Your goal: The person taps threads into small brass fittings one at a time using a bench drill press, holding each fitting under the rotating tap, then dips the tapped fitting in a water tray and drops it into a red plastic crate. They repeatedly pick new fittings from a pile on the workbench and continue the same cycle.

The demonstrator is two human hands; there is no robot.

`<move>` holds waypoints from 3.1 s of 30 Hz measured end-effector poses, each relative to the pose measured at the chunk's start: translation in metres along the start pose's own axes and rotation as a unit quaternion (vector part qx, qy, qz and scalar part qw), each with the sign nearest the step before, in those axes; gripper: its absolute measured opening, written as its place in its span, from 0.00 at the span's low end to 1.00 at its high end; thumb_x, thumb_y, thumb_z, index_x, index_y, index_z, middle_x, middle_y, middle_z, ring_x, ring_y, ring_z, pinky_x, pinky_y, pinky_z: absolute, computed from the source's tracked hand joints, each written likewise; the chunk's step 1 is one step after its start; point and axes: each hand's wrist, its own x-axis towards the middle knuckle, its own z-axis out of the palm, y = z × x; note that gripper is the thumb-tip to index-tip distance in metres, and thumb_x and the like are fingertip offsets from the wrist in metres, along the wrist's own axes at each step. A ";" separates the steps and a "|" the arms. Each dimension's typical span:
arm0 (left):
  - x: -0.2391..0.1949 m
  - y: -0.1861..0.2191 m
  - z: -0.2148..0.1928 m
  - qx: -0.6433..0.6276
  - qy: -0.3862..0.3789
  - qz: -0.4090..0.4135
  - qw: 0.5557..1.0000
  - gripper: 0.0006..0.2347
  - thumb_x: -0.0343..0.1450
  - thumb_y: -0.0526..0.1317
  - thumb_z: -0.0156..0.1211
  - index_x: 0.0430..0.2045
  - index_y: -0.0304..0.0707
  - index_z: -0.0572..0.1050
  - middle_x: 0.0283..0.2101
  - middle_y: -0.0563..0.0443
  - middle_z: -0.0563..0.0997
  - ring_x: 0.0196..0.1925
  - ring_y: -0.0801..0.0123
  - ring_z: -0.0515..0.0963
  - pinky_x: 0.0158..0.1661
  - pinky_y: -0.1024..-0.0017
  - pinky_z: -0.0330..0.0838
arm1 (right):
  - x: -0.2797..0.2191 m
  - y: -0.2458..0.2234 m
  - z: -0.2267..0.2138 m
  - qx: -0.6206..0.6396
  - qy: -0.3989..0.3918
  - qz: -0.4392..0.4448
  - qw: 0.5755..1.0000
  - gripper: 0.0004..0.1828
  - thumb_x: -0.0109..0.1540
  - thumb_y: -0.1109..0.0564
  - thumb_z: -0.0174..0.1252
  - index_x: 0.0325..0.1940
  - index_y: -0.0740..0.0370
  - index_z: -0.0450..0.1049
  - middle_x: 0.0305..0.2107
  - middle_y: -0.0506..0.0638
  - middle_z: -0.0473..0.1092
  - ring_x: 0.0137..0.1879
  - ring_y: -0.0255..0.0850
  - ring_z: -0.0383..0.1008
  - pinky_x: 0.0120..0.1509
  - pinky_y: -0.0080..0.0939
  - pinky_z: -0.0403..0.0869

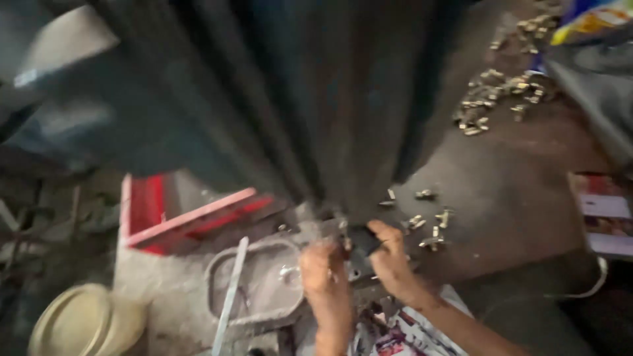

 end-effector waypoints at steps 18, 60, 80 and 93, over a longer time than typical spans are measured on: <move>-0.035 -0.064 0.113 -0.082 -0.212 -0.205 0.952 0.16 0.74 0.38 0.61 0.56 0.31 0.75 0.42 0.48 0.79 0.41 0.64 0.76 0.42 0.68 0.71 | 0.090 -0.022 -0.028 0.233 -0.282 0.229 0.902 0.25 0.54 0.69 0.52 0.57 0.70 0.73 0.43 0.50 0.78 0.50 0.35 0.77 0.57 0.37 0.73; 0.026 -0.069 0.174 0.292 -0.269 0.102 0.912 0.11 0.59 0.35 0.64 0.34 0.40 0.82 0.34 0.45 0.83 0.38 0.56 0.84 0.35 0.62 0.77 | 0.153 -0.047 -0.049 0.293 -0.436 0.198 0.828 0.17 0.63 0.67 0.57 0.57 0.70 0.77 0.44 0.49 0.78 0.47 0.36 0.77 0.50 0.39 0.78; 0.005 -0.060 -0.100 0.220 0.048 -0.129 0.966 0.09 0.65 0.29 0.61 0.37 0.34 0.82 0.41 0.42 0.82 0.41 0.49 0.82 0.42 0.58 0.75 | 0.029 0.012 -0.018 0.289 -0.056 0.315 0.902 0.16 0.68 0.67 0.47 0.58 0.63 0.73 0.44 0.48 0.70 0.38 0.30 0.64 0.38 0.31 0.63; 0.018 -0.080 -0.106 -0.157 0.073 -0.359 0.917 0.09 0.67 0.34 0.65 0.39 0.33 0.84 0.33 0.47 0.87 0.30 0.72 0.80 0.32 0.75 0.74 | 0.066 -0.074 -0.024 0.299 -0.101 0.271 0.909 0.12 0.65 0.67 0.51 0.52 0.70 0.75 0.42 0.53 0.75 0.41 0.44 0.76 0.49 0.43 0.73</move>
